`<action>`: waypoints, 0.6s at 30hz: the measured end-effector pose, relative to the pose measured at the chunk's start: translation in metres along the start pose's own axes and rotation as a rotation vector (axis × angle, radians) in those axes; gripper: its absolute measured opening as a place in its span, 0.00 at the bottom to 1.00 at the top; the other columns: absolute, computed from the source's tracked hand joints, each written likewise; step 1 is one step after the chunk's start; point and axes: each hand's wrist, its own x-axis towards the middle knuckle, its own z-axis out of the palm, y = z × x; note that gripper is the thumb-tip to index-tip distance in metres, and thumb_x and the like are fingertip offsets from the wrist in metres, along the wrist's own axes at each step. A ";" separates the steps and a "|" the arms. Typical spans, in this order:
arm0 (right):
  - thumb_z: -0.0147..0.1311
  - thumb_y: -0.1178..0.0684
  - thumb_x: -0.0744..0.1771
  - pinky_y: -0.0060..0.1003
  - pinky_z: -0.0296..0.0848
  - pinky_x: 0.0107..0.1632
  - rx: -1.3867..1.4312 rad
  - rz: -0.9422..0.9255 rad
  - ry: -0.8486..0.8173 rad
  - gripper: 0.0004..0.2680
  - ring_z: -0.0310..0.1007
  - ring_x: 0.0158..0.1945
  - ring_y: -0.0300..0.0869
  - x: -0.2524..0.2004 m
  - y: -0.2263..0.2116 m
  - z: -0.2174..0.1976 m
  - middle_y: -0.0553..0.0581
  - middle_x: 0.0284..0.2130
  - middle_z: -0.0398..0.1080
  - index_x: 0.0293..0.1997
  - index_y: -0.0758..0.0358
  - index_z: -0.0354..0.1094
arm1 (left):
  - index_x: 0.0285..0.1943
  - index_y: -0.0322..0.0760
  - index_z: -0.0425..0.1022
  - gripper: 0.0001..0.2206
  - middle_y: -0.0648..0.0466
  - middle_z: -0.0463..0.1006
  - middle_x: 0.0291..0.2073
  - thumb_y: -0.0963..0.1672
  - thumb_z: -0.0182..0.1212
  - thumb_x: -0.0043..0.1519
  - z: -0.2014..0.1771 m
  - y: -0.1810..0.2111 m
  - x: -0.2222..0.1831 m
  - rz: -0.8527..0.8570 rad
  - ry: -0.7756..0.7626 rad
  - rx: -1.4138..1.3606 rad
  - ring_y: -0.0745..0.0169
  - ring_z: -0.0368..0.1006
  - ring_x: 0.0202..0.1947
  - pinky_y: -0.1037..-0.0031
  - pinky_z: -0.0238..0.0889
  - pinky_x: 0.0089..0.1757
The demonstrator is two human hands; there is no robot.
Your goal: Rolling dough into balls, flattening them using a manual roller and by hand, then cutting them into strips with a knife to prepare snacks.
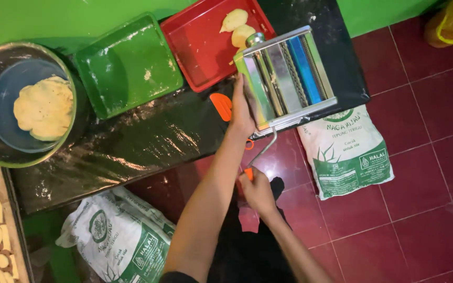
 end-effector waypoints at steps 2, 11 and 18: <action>0.52 0.51 0.65 0.42 0.71 0.36 0.017 -0.038 -0.019 0.07 0.73 0.31 0.48 -0.030 -0.034 -0.007 0.62 0.23 0.72 0.33 0.63 0.73 | 0.73 0.52 0.65 0.30 0.53 0.69 0.68 0.58 0.61 0.63 -0.006 -0.003 0.011 -0.014 0.013 0.017 0.59 0.65 0.66 0.66 0.60 0.64; 0.55 0.55 0.66 0.30 0.54 0.24 0.251 0.050 0.008 0.06 0.57 0.21 0.36 -0.067 -0.063 -0.083 0.52 0.20 0.65 0.41 0.66 0.73 | 0.67 0.38 0.69 0.36 0.42 0.71 0.65 0.62 0.44 0.60 -0.032 -0.008 0.035 -0.206 0.022 0.150 0.46 0.67 0.59 0.58 0.60 0.56; 0.53 0.59 0.68 0.32 0.59 0.20 0.215 -0.043 -0.012 0.05 0.58 0.19 0.38 -0.068 -0.075 -0.118 0.56 0.20 0.64 0.38 0.72 0.71 | 0.59 0.37 0.72 0.16 0.46 0.75 0.48 0.37 0.46 0.63 -0.061 -0.015 0.055 0.027 0.097 0.297 0.54 0.71 0.43 0.65 0.69 0.40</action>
